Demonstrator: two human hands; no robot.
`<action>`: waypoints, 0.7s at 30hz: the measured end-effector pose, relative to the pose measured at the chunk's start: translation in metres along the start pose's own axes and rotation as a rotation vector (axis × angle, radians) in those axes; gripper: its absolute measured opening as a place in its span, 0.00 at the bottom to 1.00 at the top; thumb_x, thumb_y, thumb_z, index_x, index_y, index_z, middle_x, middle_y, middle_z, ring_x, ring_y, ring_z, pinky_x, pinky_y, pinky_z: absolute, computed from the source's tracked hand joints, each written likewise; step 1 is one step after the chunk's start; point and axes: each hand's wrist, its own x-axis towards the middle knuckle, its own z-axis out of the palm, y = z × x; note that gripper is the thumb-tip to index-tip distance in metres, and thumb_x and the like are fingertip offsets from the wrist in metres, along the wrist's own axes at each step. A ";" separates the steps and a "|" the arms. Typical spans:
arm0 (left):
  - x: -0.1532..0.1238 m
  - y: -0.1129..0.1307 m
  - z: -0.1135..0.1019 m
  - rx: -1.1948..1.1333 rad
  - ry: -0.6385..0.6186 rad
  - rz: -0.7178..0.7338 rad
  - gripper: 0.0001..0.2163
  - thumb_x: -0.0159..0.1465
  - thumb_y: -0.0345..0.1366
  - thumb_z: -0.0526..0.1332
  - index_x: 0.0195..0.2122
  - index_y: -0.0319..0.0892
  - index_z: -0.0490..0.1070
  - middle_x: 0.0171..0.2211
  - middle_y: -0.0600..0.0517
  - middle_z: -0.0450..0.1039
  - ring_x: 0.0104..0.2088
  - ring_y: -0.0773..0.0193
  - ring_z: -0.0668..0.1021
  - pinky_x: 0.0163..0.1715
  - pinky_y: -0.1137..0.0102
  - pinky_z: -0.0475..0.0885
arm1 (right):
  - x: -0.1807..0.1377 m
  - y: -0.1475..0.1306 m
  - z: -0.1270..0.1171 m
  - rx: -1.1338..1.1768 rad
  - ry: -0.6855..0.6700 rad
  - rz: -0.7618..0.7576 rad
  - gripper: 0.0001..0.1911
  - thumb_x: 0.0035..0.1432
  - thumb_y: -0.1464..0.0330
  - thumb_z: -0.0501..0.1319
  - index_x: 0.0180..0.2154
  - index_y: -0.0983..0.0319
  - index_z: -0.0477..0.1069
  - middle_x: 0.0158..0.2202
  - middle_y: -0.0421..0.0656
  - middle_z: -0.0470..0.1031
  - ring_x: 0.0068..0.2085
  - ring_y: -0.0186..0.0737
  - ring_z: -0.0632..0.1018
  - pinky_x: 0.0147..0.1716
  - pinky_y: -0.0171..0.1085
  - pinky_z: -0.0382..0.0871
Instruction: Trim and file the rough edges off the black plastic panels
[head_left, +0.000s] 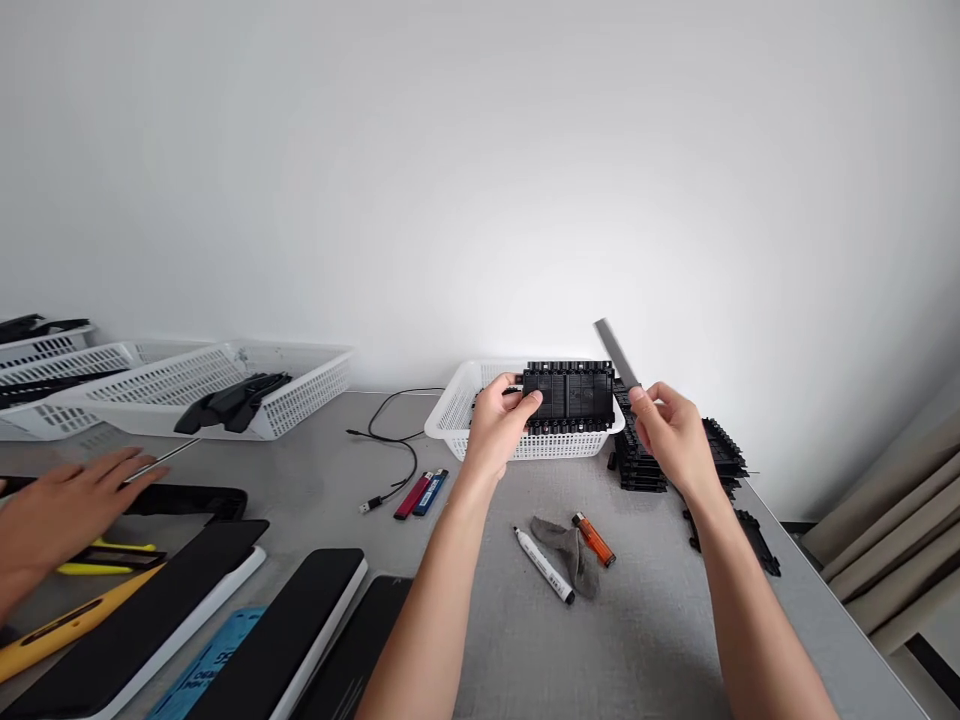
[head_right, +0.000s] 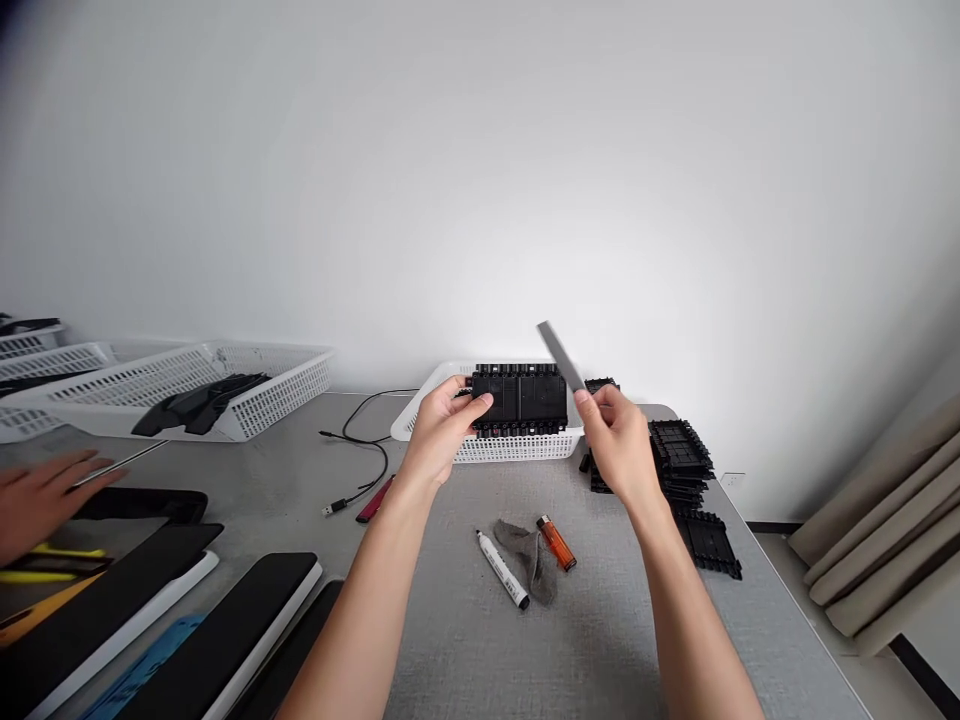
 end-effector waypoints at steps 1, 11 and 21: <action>0.000 0.000 0.000 -0.007 -0.004 0.005 0.16 0.52 0.42 0.67 0.39 0.42 0.68 0.28 0.51 0.79 0.27 0.63 0.77 0.24 0.74 0.64 | -0.002 -0.002 0.003 -0.016 -0.049 -0.007 0.24 0.62 0.47 0.55 0.27 0.59 0.59 0.17 0.34 0.60 0.19 0.31 0.58 0.19 0.33 0.49; -0.009 0.005 0.003 0.056 -0.036 0.041 0.17 0.53 0.43 0.67 0.39 0.43 0.66 0.23 0.54 0.75 0.28 0.62 0.77 0.25 0.74 0.65 | -0.018 -0.014 0.037 -0.259 0.052 -0.118 0.23 0.59 0.49 0.59 0.22 0.59 0.63 0.20 0.40 0.68 0.23 0.37 0.66 0.23 0.34 0.53; -0.002 -0.003 0.001 -0.013 -0.057 0.040 0.19 0.52 0.46 0.69 0.40 0.43 0.66 0.28 0.50 0.79 0.27 0.61 0.79 0.26 0.72 0.68 | -0.005 -0.004 0.018 -0.218 0.053 -0.064 0.25 0.54 0.46 0.62 0.22 0.59 0.62 0.19 0.38 0.66 0.22 0.36 0.65 0.21 0.34 0.55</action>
